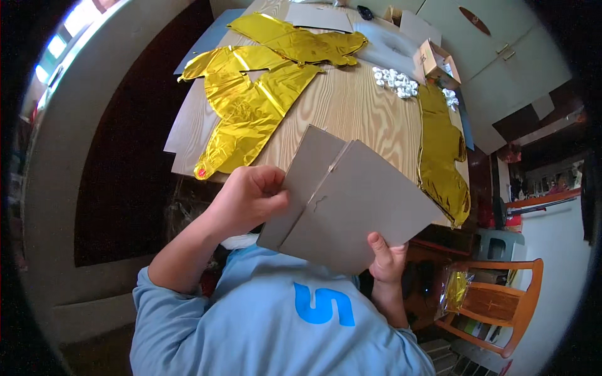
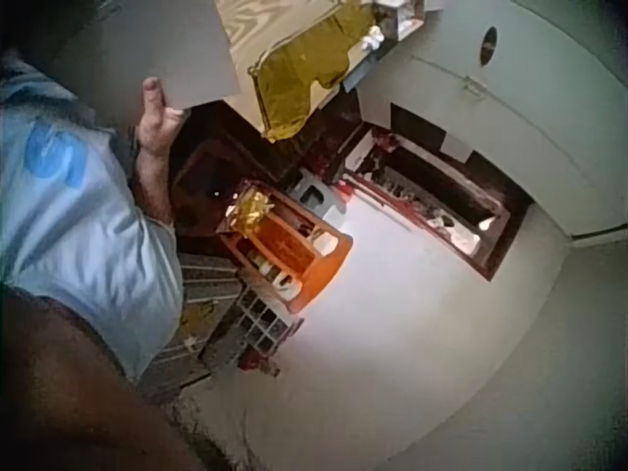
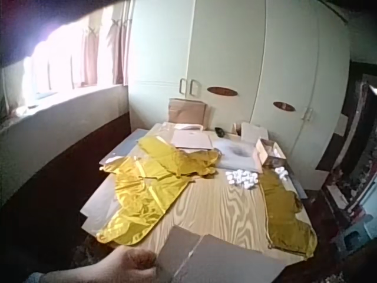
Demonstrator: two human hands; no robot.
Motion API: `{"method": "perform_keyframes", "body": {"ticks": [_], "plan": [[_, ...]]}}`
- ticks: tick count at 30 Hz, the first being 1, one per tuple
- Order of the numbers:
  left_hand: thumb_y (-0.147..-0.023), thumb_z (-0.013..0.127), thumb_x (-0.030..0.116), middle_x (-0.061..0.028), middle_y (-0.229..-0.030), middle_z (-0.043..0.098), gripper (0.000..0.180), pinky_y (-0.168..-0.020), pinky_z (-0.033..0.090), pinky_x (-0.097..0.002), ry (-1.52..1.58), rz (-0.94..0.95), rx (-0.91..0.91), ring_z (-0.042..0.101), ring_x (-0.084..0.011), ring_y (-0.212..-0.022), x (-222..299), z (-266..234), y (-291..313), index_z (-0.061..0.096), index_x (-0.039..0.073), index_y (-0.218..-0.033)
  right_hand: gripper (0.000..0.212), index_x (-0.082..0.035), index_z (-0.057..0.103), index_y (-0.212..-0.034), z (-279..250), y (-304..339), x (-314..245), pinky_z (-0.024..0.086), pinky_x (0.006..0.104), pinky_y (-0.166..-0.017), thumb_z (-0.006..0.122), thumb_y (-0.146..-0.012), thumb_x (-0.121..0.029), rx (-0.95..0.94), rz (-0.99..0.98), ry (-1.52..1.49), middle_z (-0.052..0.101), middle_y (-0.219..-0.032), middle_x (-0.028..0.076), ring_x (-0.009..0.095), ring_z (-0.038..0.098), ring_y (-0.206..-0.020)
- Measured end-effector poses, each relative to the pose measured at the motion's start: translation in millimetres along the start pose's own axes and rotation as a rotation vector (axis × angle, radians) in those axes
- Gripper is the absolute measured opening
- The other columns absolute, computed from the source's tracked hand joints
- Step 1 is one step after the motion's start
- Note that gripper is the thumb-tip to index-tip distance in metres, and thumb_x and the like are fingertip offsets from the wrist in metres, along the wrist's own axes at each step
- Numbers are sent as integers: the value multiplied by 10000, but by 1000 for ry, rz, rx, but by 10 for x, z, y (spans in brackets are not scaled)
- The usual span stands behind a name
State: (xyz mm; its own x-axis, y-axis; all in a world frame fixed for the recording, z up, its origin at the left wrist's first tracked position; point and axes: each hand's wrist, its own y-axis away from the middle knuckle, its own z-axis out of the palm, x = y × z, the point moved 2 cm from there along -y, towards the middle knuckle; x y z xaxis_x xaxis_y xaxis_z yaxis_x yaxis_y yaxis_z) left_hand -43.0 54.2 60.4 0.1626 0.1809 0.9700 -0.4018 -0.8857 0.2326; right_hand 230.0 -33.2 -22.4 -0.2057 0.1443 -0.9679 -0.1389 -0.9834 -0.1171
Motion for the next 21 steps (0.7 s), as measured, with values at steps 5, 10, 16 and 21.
{"method": "perform_keyframes", "body": {"ticks": [5,10,16,21], "plan": [[-801,577,35,29,-723,565,120,-590,432,-205,63,15,7,489,-28,-665,-11,9,-3,616,-57,-868,347,2,544,-1163,37,-15,-107,444,308,-873,657,-849,-92,13,-97,77,590,-1070,68,166,565,-962],[-785,575,60,13,-662,547,123,-570,430,-229,-107,38,71,472,-36,-633,-83,9,-52,610,-48,-835,326,5,555,-1128,-17,-10,-85,434,309,-872,667,-842,-102,-4,-77,122,587,-1062,68,163,555,-961],[-799,555,26,-1,-726,582,118,-583,445,-238,-333,37,169,495,-43,-676,-158,97,-105,603,-54,-872,210,7,616,-969,255,-20,-353,436,306,-844,695,-830,-130,65,-238,301,619,-940,40,158,562,-879],[-786,571,49,-35,-680,599,136,-587,463,-259,-95,78,75,502,-33,-664,-185,69,-76,613,-48,-872,255,23,595,-1028,37,-40,-230,423,312,-865,674,-832,-120,26,-147,275,600,-1005,63,163,550,-920]]}}
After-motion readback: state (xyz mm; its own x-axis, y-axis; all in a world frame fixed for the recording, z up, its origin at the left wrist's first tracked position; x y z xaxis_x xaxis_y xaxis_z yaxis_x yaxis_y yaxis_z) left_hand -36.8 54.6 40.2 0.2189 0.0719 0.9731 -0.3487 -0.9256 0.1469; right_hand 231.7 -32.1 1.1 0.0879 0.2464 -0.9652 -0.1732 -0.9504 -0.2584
